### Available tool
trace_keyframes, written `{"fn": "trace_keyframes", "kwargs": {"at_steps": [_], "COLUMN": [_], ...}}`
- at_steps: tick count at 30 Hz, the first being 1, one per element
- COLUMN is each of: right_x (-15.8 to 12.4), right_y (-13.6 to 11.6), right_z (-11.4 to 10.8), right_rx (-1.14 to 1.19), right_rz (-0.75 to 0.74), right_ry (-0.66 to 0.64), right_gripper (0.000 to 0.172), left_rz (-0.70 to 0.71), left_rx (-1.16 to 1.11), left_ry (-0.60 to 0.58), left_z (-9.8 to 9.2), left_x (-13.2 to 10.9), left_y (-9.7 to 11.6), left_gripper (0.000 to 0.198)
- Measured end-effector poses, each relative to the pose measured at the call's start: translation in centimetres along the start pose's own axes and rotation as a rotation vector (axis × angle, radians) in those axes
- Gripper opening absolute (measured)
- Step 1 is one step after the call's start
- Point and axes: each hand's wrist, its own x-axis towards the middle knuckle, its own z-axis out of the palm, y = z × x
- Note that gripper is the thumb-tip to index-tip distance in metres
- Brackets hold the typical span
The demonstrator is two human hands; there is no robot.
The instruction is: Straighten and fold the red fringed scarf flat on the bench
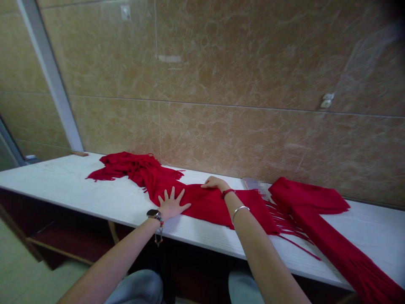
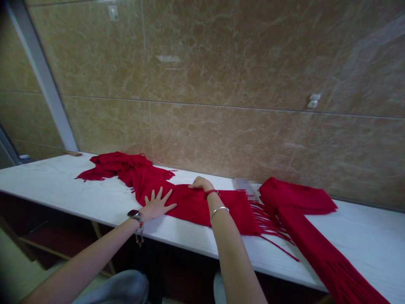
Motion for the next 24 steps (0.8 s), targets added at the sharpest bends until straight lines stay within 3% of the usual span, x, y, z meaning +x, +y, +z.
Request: {"fn": "trace_keyframes", "kwargs": {"at_steps": [7,14,21,24], "right_x": [0.3,1.1,1.9,2.2], "right_y": [-0.5,-0.1,0.4,0.0], "right_z": [0.9,1.1,2.0,2.3], "right_rx": [0.035,0.117,0.199,0.210], "right_rz": [-0.005,0.028,0.003,-0.018], "right_ry": [-0.007,0.083,0.069,0.097], "right_gripper": [0.030,0.023,0.016,0.024], "left_rz": [-0.035,-0.035,-0.043,-0.045], "left_rx": [0.050,0.085,0.105,0.111], "left_ry": [-0.009,-0.021,-0.019,-0.018], "left_z": [-0.3,-0.4,0.1,0.2], "left_x": [-0.3,-0.4,0.1,0.0], "left_y": [0.5,0.6,0.2,0.3], "left_gripper": [0.085,0.082,0.083,0.083]}}
